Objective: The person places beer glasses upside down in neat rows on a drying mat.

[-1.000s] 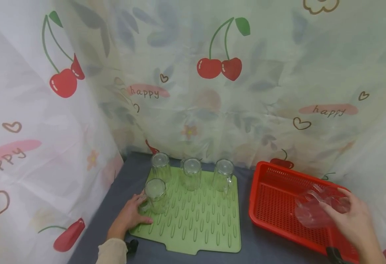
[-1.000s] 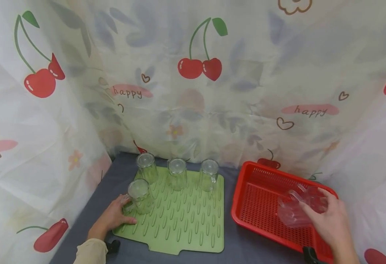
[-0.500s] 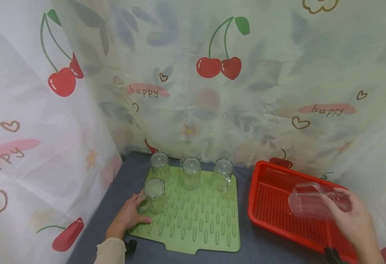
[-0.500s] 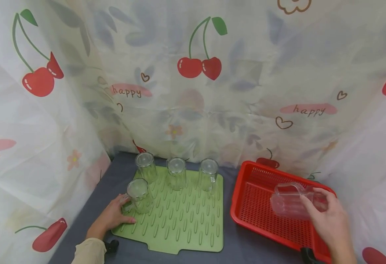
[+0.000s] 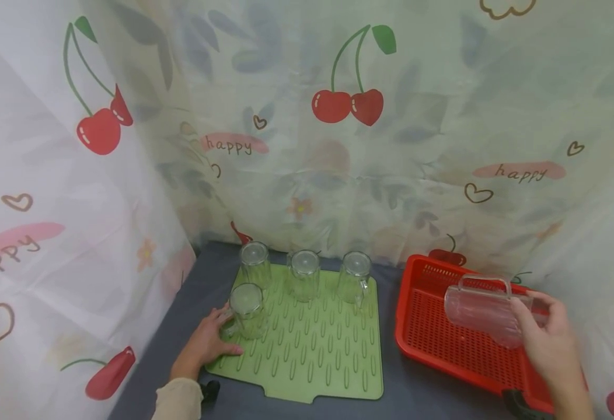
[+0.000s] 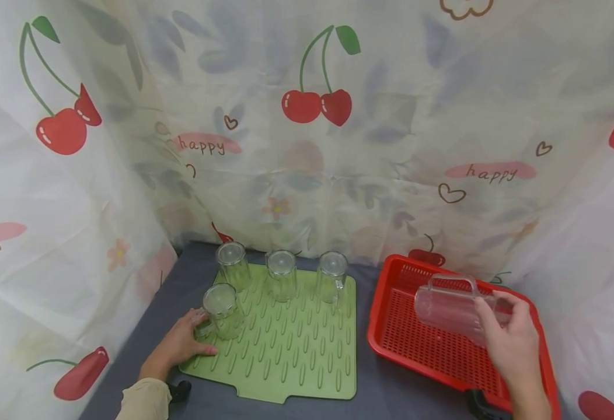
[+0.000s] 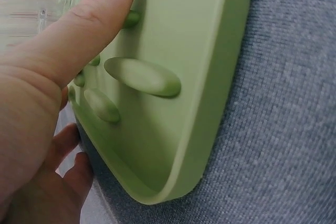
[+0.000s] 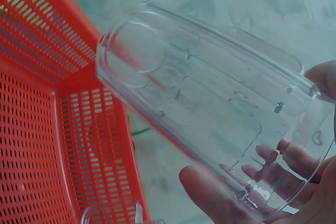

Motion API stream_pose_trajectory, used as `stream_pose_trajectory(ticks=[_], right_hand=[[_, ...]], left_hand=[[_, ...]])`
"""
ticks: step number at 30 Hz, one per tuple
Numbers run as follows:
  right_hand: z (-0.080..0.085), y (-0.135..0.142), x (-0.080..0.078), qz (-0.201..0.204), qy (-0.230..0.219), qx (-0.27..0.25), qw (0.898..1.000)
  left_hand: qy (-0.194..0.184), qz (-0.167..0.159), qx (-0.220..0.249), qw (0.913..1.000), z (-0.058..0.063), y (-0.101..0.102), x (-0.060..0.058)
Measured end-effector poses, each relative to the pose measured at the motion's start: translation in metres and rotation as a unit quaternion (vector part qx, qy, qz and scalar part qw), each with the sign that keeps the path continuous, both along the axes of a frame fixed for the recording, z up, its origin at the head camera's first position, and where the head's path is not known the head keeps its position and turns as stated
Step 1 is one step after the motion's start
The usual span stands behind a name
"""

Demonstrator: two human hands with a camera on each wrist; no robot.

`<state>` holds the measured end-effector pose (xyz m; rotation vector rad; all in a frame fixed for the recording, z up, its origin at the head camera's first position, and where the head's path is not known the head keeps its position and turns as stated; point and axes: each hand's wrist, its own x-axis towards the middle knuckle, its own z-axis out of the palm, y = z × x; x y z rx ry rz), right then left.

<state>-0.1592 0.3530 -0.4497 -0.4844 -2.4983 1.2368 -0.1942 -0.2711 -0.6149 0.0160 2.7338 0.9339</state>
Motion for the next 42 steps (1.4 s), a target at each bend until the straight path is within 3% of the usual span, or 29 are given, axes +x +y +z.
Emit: stream_pose_trajectory(ticks=[4,20,25,32,38,42], right_hand=[[0.001,-0.008,0.0,-0.015,-0.008,-0.012,1.0],[0.004,-0.039,-0.003,0.068,0.019,-0.029,0.997],[-0.002,-0.054,-0.007,0.074,0.037,-0.052,0.995],[-0.004,-0.07,-0.007,0.085,0.027,-0.064,0.994],[-0.003,-0.08,-0.006,0.109,0.033,-0.046,0.992],[-0.002,-0.085,-0.005,0.11,0.042,-0.049,0.992]], left_hand=[[0.001,-0.001,0.0,1.0,-0.001,0.001,-0.001],[-0.001,-0.001,-0.002,1.0,-0.003,0.001,-0.004],[0.002,-0.005,-0.002,1.0,-0.004,-0.001,-0.003],[0.012,-0.009,0.004,0.9999,-0.006,-0.002,-0.003],[0.02,0.012,0.0,0.9997,-0.013,-0.004,0.004],[0.047,0.033,0.021,0.9981,-0.013,-0.002,0.012]])
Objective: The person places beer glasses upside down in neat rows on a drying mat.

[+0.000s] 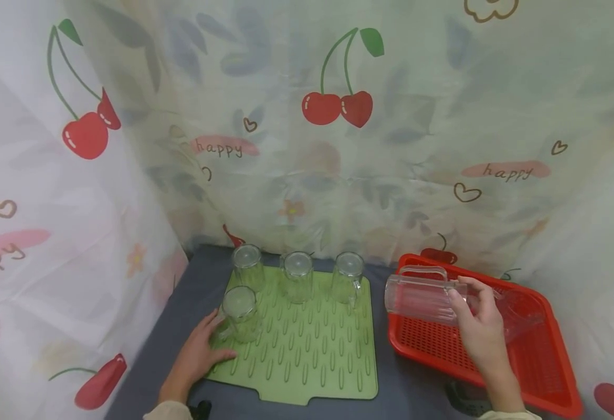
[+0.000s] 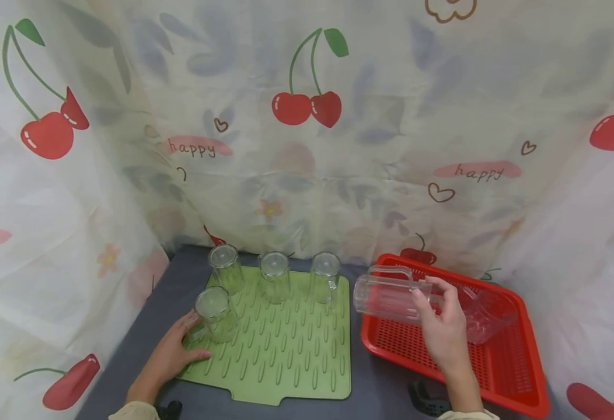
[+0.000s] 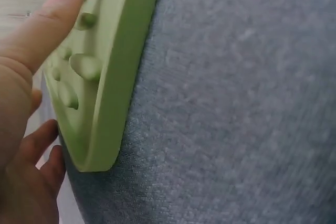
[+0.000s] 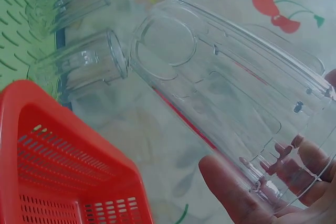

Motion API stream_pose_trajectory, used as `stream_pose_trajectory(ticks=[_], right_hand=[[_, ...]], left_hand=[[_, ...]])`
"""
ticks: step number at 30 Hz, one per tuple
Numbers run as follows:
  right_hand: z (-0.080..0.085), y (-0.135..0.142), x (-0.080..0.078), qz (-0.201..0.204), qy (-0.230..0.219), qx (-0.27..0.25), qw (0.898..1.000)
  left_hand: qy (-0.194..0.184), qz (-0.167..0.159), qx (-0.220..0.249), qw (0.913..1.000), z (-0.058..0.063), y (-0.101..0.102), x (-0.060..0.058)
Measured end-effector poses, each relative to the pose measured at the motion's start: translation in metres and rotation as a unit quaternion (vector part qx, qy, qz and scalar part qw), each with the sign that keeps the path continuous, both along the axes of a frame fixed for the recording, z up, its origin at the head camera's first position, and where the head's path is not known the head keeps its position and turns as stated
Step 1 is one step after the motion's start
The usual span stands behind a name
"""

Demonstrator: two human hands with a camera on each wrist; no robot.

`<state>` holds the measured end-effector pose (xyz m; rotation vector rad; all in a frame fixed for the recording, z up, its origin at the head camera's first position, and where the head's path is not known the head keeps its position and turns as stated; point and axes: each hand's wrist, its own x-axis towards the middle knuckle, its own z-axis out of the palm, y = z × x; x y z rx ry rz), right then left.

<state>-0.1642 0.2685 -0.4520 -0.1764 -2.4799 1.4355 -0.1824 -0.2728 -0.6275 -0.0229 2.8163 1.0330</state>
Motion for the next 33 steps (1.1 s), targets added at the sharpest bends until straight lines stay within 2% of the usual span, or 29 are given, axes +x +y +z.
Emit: stream_pose_trajectory(ticks=[5,8,12,17,21,27,33], right_hand=[[0.0,-0.005,0.001,0.007,-0.003,-0.008,1.0],[-0.002,-0.007,0.002,0.006,-0.005,0.0,1.0],[-0.005,-0.009,0.001,0.015,-0.004,0.005,1.0],[-0.008,-0.01,-0.001,0.024,0.002,0.003,1.0],[-0.01,-0.012,-0.002,0.017,0.001,0.0,1.0],[-0.012,-0.019,-0.004,0.016,-0.011,-0.02,1.0],[-0.013,-0.025,-0.003,0.043,0.002,-0.041,0.998]], left_hand=[[0.056,0.033,0.061,0.996,0.006,0.002,0.006],[0.09,0.048,0.088,0.991,0.018,0.004,0.006],[0.101,0.057,0.12,0.986,0.04,0.004,0.007],[0.116,0.043,0.123,0.9848,0.064,0.007,0.009],[0.15,0.038,0.118,0.9808,0.082,0.014,0.01],[0.215,0.037,0.116,0.9689,0.105,0.027,0.012],[0.256,0.033,0.136,0.9565,0.123,0.044,0.013]])
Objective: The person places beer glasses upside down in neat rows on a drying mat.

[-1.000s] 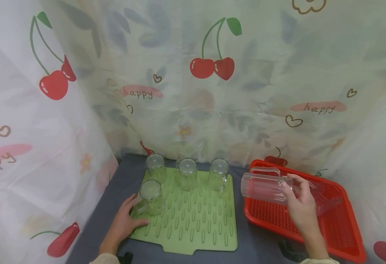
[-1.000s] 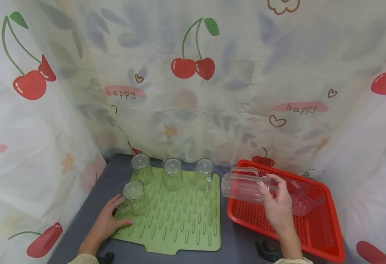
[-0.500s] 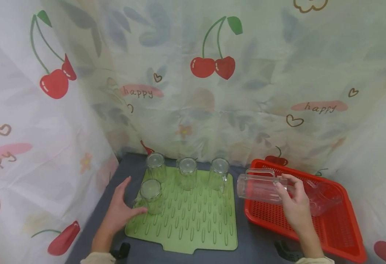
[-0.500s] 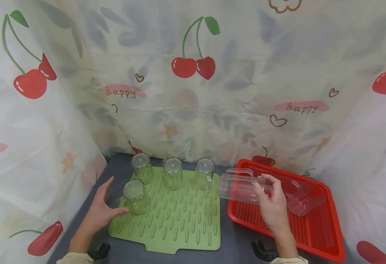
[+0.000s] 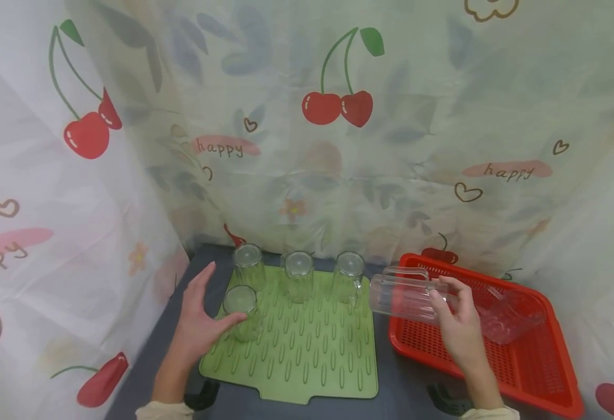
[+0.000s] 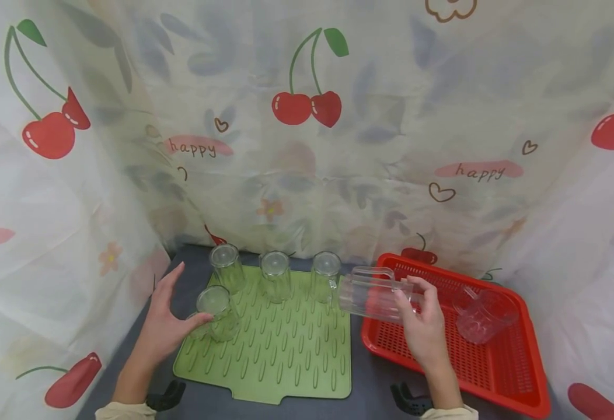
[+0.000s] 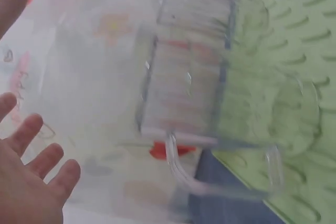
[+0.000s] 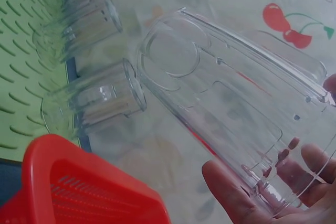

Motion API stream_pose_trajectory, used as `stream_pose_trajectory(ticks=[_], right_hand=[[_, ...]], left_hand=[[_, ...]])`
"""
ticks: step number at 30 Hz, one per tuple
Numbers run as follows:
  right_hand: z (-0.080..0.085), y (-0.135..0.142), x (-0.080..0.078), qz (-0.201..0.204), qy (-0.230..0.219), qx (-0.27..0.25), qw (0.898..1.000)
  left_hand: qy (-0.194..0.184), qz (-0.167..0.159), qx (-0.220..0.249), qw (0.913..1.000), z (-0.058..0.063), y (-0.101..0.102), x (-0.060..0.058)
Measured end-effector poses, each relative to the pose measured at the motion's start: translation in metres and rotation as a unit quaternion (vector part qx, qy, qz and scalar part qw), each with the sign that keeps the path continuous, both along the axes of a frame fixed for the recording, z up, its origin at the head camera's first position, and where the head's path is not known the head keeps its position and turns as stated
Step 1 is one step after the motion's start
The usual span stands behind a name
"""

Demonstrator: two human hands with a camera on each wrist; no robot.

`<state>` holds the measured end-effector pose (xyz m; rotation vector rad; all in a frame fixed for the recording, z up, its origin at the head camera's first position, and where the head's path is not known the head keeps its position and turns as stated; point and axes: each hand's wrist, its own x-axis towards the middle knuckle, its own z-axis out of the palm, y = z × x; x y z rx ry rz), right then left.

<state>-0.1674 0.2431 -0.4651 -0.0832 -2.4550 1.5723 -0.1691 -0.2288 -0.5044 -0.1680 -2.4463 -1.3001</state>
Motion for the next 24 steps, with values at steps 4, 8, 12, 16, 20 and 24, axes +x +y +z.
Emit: stream_pose_trajectory(ticks=[4,8,12,16,20,24], right_hand=[[-0.001,-0.004,-0.001,0.017,0.009,-0.014,1.0],[-0.002,-0.012,-0.001,0.032,0.014,-0.033,0.999],[-0.002,-0.023,-0.002,0.038,0.026,-0.03,0.998],[-0.003,-0.034,-0.004,0.051,0.042,-0.048,0.997],[-0.004,-0.042,-0.005,0.071,0.047,-0.076,0.993],[-0.006,-0.047,-0.004,0.074,0.046,-0.094,0.992]], left_hand=[[0.015,-0.007,0.015,0.9998,0.006,0.013,0.001],[0.022,-0.025,0.022,0.9992,0.01,0.026,0.002],[0.024,-0.042,0.023,0.9985,0.014,0.039,0.004],[0.034,-0.061,0.037,0.9969,0.016,0.053,0.003],[0.044,-0.084,0.06,0.9937,0.018,0.066,0.001],[0.045,-0.103,0.073,0.9909,0.021,0.078,0.0]])
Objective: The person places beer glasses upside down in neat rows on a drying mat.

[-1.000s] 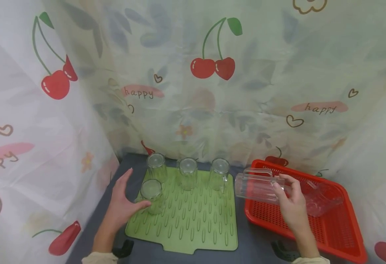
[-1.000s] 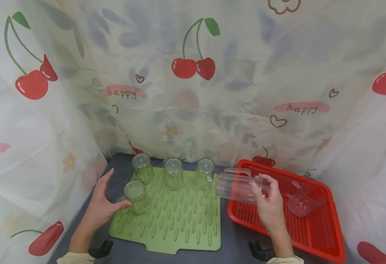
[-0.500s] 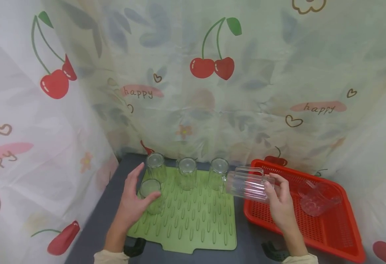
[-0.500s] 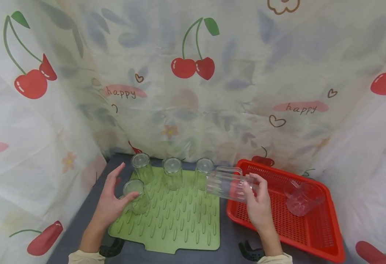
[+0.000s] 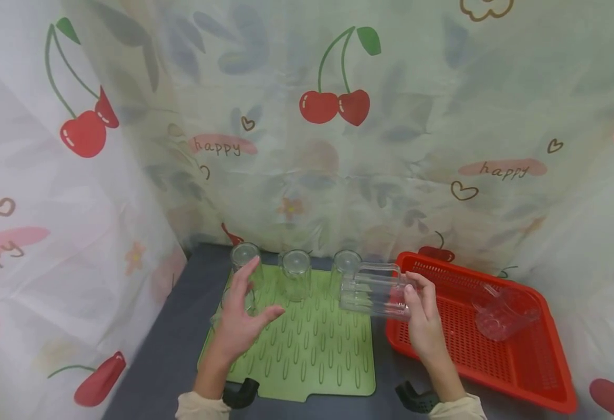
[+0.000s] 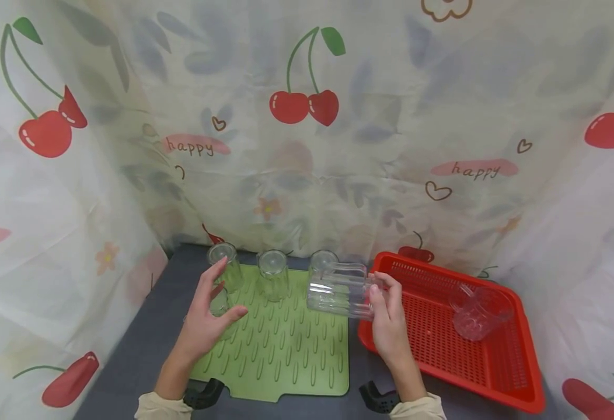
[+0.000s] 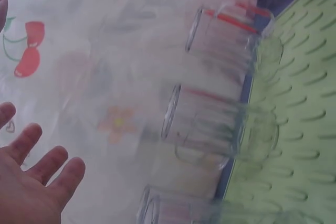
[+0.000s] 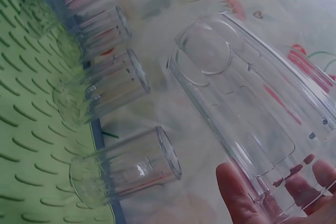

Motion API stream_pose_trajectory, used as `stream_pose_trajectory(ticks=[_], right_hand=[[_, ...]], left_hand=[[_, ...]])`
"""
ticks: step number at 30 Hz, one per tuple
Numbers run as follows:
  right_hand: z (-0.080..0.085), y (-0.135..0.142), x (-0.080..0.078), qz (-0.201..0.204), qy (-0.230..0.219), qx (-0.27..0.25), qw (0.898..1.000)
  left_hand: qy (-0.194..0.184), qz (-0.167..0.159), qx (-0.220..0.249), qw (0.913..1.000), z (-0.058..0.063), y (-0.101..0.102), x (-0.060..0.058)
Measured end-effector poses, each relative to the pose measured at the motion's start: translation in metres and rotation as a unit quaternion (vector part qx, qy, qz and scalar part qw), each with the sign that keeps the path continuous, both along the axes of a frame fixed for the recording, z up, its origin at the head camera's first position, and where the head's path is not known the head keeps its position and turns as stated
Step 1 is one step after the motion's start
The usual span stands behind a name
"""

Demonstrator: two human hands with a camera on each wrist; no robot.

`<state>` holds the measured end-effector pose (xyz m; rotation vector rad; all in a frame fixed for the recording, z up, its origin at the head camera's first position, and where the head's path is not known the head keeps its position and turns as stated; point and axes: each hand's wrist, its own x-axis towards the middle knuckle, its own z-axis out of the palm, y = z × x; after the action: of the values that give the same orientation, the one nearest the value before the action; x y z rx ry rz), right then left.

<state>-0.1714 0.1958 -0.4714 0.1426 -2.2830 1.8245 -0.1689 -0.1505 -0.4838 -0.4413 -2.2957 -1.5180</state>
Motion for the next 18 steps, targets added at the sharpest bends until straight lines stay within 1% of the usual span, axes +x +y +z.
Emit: stream_pose_trajectory(ticks=[5,9,13,18], right_hand=[[-0.003,-0.007,0.0,0.004,-0.002,-0.005,1.0],[-0.006,-0.013,0.001,0.012,-0.008,-0.005,1.0],[-0.01,-0.02,0.002,0.018,-0.013,-0.003,1.0],[-0.016,-0.035,0.004,0.026,-0.008,-0.005,1.0]], left_hand=[[-0.002,-0.02,0.009,0.9998,0.002,0.01,0.001],[-0.014,-0.03,0.011,0.9994,0.004,0.015,0.002],[-0.024,-0.046,0.016,0.9986,0.004,0.022,0.002],[-0.034,-0.07,0.025,0.9966,0.002,0.033,0.001]])
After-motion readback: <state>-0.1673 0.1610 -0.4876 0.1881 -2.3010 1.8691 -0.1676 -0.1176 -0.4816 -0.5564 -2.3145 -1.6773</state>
